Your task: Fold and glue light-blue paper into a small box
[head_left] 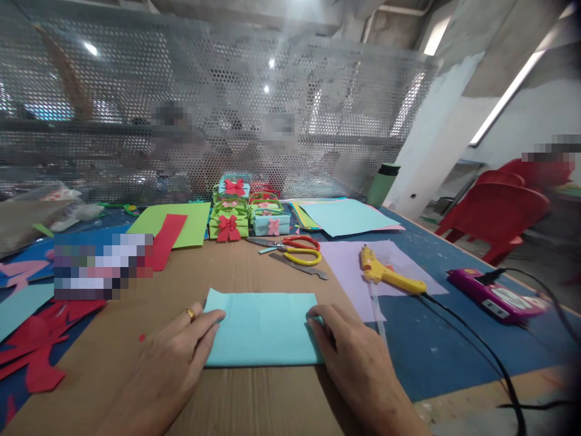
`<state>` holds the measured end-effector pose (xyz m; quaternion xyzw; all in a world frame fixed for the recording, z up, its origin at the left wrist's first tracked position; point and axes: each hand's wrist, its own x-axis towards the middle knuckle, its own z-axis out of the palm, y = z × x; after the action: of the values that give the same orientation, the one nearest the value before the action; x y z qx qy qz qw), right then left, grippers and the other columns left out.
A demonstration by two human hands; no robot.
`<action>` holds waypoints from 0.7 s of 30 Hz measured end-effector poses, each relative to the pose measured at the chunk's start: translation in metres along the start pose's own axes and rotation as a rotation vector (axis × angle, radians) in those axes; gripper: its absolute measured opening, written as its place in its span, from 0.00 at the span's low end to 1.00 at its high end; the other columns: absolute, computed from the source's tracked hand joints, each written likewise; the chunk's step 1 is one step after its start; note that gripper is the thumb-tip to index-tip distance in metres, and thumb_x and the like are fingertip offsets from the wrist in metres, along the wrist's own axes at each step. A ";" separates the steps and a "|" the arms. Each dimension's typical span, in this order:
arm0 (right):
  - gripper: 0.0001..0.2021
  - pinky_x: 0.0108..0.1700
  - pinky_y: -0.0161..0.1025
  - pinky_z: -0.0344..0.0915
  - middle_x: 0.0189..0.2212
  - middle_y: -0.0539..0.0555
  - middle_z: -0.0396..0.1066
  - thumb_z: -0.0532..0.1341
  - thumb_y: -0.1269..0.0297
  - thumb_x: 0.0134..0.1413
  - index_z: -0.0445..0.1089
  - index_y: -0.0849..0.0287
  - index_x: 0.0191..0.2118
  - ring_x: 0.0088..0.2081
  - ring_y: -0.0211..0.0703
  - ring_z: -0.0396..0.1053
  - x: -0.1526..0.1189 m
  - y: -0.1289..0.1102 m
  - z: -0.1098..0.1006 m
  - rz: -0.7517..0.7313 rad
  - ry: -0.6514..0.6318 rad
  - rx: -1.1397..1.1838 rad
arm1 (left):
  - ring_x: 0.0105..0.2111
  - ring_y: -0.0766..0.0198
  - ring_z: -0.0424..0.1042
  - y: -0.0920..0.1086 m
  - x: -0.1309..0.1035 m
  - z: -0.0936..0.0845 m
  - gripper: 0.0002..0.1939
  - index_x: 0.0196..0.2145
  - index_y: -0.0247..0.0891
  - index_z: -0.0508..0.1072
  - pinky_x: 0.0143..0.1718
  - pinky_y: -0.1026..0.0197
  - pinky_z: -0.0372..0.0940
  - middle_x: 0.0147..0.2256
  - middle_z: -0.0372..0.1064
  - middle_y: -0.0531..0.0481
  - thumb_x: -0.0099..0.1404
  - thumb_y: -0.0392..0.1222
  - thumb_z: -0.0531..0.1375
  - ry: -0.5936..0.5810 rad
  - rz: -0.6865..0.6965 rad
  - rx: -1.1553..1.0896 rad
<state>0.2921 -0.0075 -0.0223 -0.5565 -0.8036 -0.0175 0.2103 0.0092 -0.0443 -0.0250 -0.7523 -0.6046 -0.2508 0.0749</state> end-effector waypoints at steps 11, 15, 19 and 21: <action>0.10 0.30 0.41 0.64 0.37 0.53 0.79 0.55 0.66 0.64 0.73 0.54 0.43 0.37 0.53 0.79 0.002 -0.002 0.001 0.072 -0.076 -0.066 | 0.36 0.58 0.80 -0.009 -0.006 0.007 0.20 0.52 0.49 0.77 0.28 0.63 0.71 0.47 0.78 0.47 0.73 0.46 0.49 -0.081 0.004 0.093; 0.10 0.29 0.40 0.63 0.35 0.53 0.79 0.55 0.67 0.64 0.74 0.54 0.42 0.35 0.52 0.79 0.001 0.000 0.005 0.039 -0.026 -0.073 | 0.36 0.58 0.80 -0.014 -0.008 0.011 0.19 0.52 0.48 0.77 0.29 0.63 0.71 0.46 0.77 0.46 0.74 0.47 0.49 -0.069 0.027 0.096; 0.11 0.27 0.39 0.62 0.34 0.53 0.79 0.54 0.67 0.64 0.74 0.54 0.42 0.33 0.50 0.79 0.001 0.001 0.005 0.009 0.003 -0.088 | 0.37 0.58 0.80 -0.014 -0.007 0.014 0.19 0.50 0.47 0.78 0.31 0.63 0.71 0.43 0.78 0.47 0.74 0.46 0.49 -0.006 0.050 0.058; 0.11 0.27 0.38 0.62 0.34 0.54 0.79 0.54 0.66 0.64 0.74 0.54 0.42 0.32 0.50 0.79 0.002 0.002 0.005 -0.004 0.009 -0.095 | 0.37 0.57 0.80 -0.011 -0.006 0.015 0.19 0.49 0.46 0.79 0.32 0.62 0.71 0.40 0.79 0.47 0.74 0.46 0.48 0.042 0.047 0.050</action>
<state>0.2914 -0.0042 -0.0267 -0.5641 -0.8021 -0.0585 0.1870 0.0018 -0.0403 -0.0430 -0.7586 -0.5913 -0.2497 0.1121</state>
